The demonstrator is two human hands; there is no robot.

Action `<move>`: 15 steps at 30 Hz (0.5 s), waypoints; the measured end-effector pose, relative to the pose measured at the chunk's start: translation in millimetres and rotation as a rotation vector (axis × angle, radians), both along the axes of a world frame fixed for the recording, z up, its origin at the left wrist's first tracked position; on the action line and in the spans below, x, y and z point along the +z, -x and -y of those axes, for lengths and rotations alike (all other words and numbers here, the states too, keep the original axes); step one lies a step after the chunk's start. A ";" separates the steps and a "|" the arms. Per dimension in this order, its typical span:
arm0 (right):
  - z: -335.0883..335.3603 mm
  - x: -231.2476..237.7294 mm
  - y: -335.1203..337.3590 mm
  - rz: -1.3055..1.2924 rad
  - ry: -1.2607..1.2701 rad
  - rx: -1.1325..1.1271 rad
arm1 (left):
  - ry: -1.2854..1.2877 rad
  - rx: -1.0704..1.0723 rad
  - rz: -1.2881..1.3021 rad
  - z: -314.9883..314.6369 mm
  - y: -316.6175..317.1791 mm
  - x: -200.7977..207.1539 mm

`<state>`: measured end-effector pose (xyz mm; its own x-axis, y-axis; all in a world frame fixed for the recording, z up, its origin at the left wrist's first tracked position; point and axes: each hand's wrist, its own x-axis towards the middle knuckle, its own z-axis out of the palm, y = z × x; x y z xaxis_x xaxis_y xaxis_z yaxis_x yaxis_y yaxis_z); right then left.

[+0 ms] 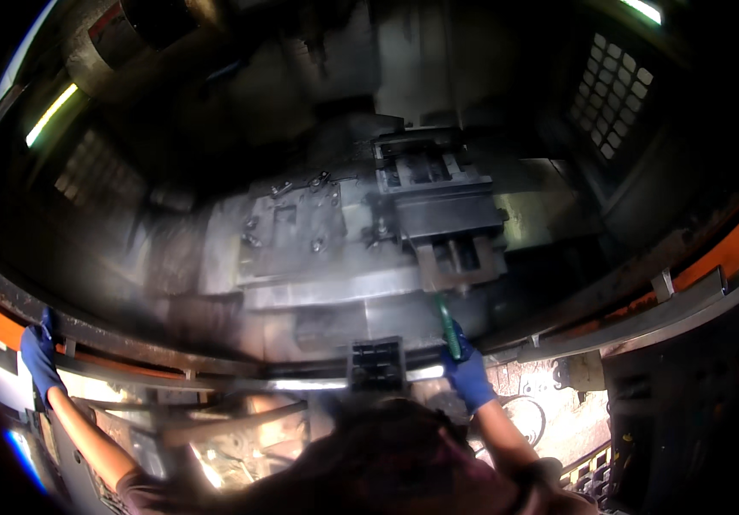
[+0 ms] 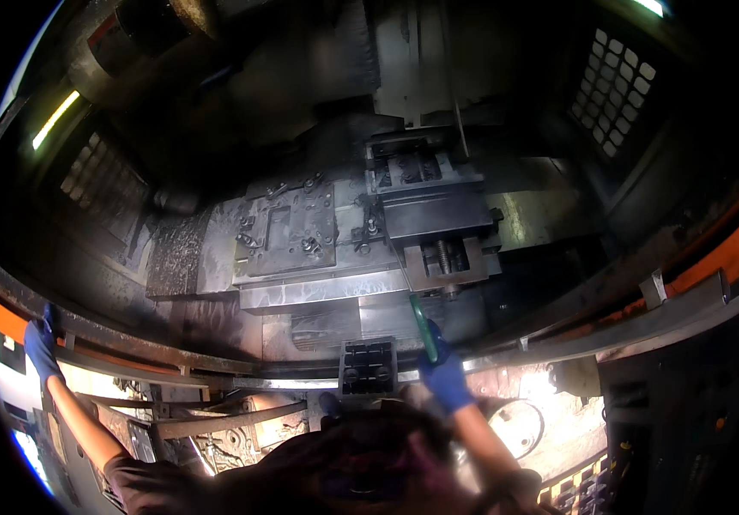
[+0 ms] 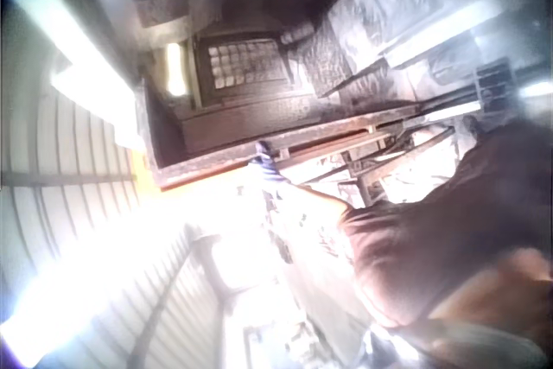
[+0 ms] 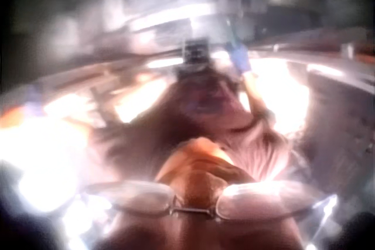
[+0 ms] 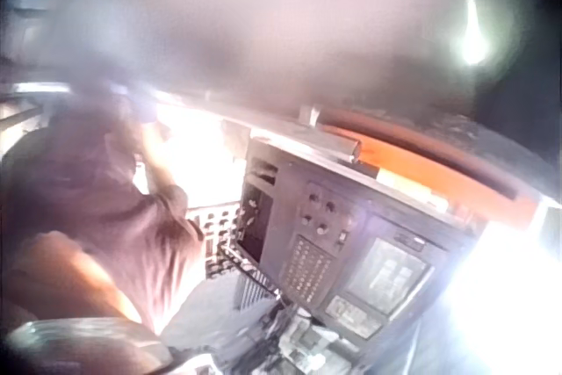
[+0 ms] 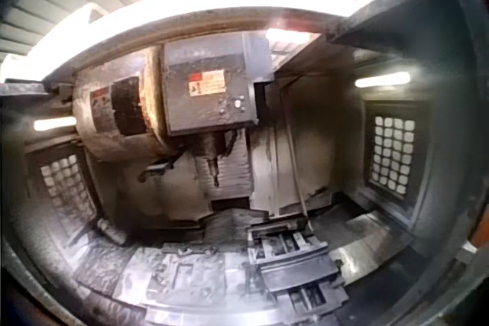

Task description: The person uses a compressed air gun to blow metal chips off a machine bed and metal components inside a CNC machine, directing the air stream across various surfaces to clear debris.

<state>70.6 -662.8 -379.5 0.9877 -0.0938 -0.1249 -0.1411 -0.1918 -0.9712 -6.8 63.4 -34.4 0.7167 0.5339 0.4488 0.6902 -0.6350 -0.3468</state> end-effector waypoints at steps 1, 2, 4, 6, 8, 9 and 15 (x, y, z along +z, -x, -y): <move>-1.7 -1.5 0.0 0.000 -0.014 -0.005 | -0.004 0.015 0.010 -22.4 5.1 -3.6; -4.7 3.3 1.3 -0.073 -0.010 -0.030 | 0.012 0.002 0.043 -22.9 5.1 -7.1; -12.5 -4.6 -3.4 -0.008 0.119 -0.043 | 0.049 0.013 0.035 2.1 -3.8 -0.7; -27.0 -6.8 -6.6 0.014 0.123 -0.067 | 0.091 0.030 0.008 4.6 2.7 4.8; -46.6 -1.3 -14.3 0.020 0.013 -0.137 | 0.126 0.117 -0.011 11.8 -2.1 5.3; -52.4 -8.4 -17.7 0.053 0.019 -0.166 | 0.156 0.117 0.018 10.1 -0.8 2.7; -98.8 41.9 -14.4 -0.107 0.174 -0.214 | 0.438 -0.239 0.792 -23.7 22.5 -44.1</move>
<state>85.0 -564.0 -337.7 0.9253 -0.3274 -0.1912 -0.2960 -0.3087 -0.9039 -29.3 87.1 -78.5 0.4007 0.6491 0.6466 0.4575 -0.7532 0.4726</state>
